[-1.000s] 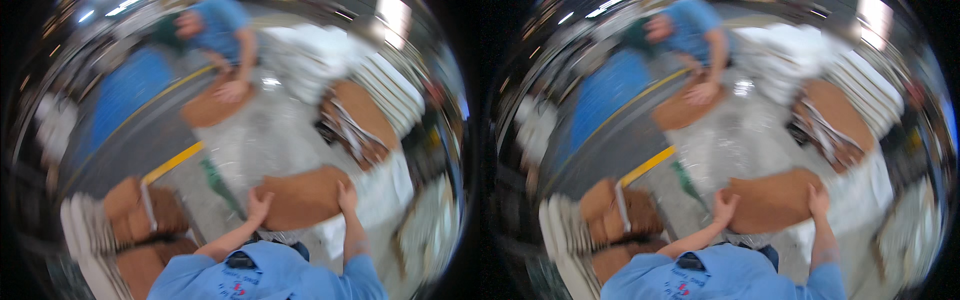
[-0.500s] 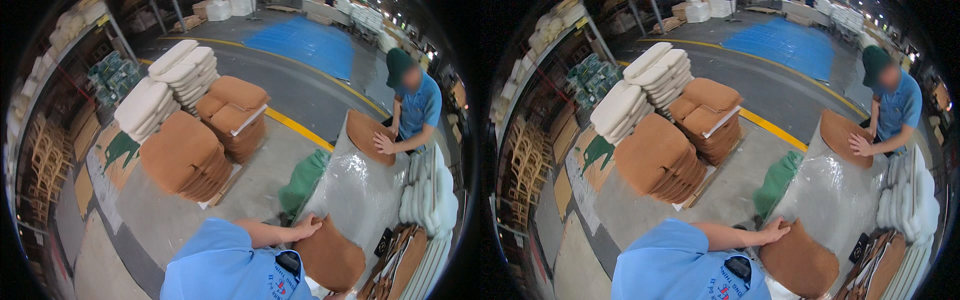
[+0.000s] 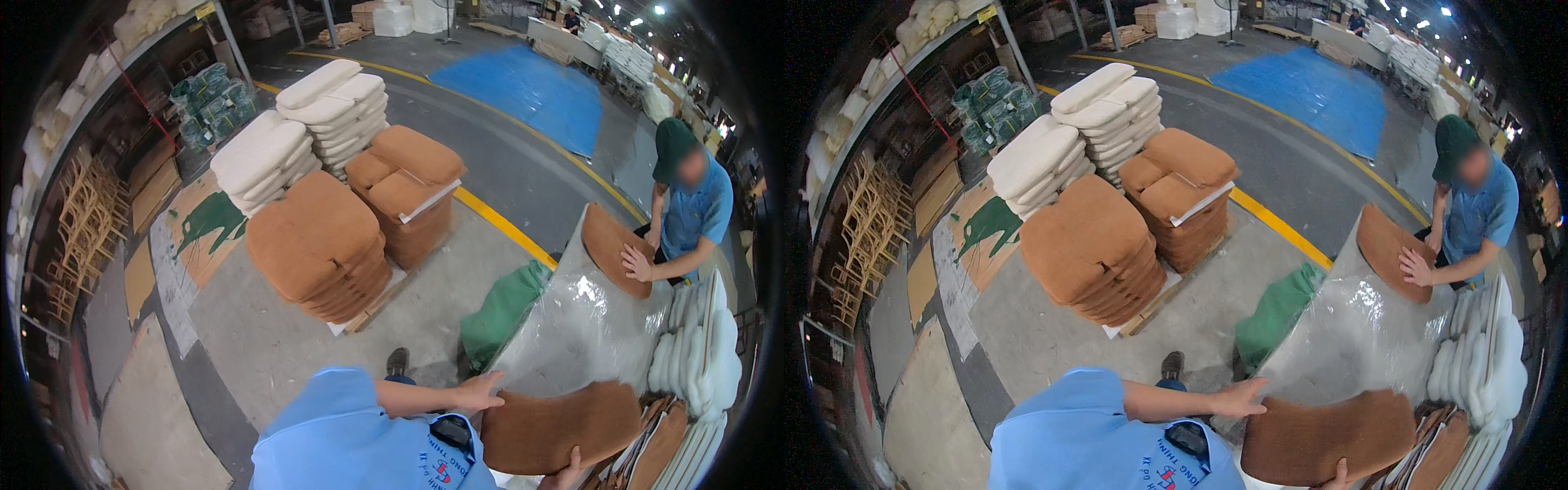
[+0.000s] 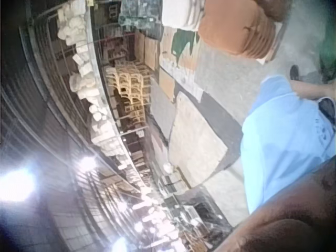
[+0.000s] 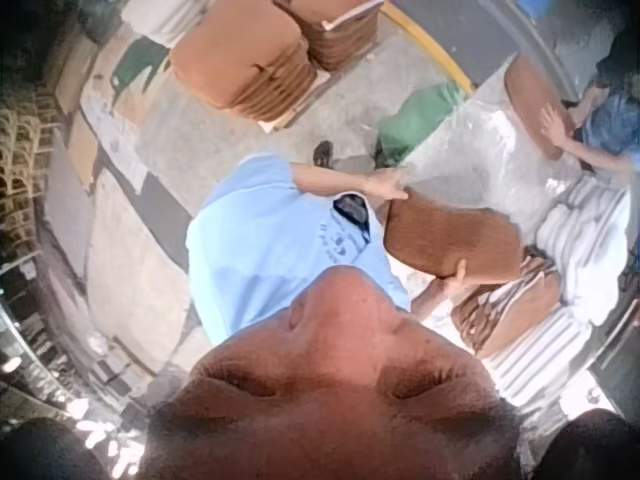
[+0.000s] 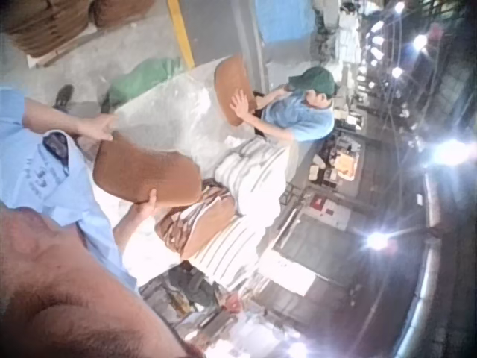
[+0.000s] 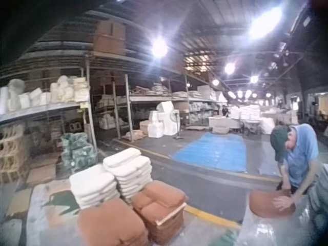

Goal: The person inserts white foam inserts into brown fabric covers, aligns edges, and places the finished cushions on a nearby stack. The person repeats this process for multiple cushions while coworkers handle similar items nearby.

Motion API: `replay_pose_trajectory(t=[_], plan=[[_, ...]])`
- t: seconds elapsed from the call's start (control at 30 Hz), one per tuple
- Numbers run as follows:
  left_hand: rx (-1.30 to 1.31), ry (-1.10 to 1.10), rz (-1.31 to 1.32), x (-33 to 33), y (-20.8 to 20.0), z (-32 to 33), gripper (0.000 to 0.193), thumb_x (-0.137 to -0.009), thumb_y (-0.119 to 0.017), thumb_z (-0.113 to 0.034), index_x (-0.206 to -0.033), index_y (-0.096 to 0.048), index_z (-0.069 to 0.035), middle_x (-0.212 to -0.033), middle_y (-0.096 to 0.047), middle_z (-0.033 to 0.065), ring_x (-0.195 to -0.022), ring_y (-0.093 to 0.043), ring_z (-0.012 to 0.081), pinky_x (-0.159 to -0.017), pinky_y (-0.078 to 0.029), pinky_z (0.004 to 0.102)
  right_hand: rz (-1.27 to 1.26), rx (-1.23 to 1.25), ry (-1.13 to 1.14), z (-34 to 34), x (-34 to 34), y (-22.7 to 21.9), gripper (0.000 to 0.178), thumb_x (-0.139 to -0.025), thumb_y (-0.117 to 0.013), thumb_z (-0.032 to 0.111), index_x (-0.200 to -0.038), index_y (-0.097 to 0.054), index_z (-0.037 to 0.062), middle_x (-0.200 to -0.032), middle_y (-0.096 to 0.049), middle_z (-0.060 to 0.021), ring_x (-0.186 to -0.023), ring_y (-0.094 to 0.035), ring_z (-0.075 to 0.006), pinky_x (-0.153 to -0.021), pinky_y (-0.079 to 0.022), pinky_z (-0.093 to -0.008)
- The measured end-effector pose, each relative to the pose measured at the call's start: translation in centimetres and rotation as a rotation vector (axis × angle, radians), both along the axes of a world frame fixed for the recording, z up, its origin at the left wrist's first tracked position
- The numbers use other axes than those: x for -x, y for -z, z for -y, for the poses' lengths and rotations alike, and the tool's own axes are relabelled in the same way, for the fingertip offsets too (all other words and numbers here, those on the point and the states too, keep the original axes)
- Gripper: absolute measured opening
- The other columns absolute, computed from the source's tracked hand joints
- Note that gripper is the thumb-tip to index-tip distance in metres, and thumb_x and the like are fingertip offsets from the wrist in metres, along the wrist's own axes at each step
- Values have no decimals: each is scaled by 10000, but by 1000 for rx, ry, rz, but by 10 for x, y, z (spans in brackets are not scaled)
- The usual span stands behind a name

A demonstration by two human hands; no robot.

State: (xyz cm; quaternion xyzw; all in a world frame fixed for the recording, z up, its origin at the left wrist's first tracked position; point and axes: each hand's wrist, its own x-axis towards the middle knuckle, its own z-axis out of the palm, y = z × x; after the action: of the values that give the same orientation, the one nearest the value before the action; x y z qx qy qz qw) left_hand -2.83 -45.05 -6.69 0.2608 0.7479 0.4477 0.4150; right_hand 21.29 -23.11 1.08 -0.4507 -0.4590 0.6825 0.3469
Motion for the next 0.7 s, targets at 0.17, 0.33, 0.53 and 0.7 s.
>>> replay_pose_trajectory(t=[0.17, 0.33, 0.53, 0.7], plan=[[-413, -142, -451, 84, -118, 44, 1083, -789, -859, -332, -1645, -259, -47, -1587, -380, 302, -1461, -421, 439, -1223, -346, 458, 178, -507, -432, 8, 81, -81, 617, -760, -761, 136, -1333, -616, -39, -1224, -687, -141, -1166, -628, -273, -1084, -460, -377], [-174, 169, -824, 157, -207, 161, 1209, -698, -925, -351, -1664, -240, -108, -1632, -328, 271, -1467, -400, 466, -1224, -338, 521, 384, -766, -1063, 76, 198, -122, 634, -604, -835, -32, -1205, -630, -22, -1009, -705, -83, -998, -660, -191, -947, -517, -324], [-283, 133, 22, 191, -99, 304, 1005, -746, -934, -290, -1586, -409, -121, -1468, -588, 149, -1360, -549, 254, -1132, -450, 408, 479, -926, -1643, 208, 355, -124, 559, -678, -895, 114, -1189, -698, 4, -1010, -776, -180, -971, -762, -234, -864, -579, -353], [-407, -500, -19, 176, -77, 409, 743, -816, -896, -224, -1463, -572, -58, -1364, -675, 97, -1271, -617, 213, -1092, -485, 373, 375, -1180, -2006, 312, 484, -120, 581, -743, -907, 192, -1263, -692, 48, -1076, -780, -157, -994, -754, -283, -911, -576, -405]])
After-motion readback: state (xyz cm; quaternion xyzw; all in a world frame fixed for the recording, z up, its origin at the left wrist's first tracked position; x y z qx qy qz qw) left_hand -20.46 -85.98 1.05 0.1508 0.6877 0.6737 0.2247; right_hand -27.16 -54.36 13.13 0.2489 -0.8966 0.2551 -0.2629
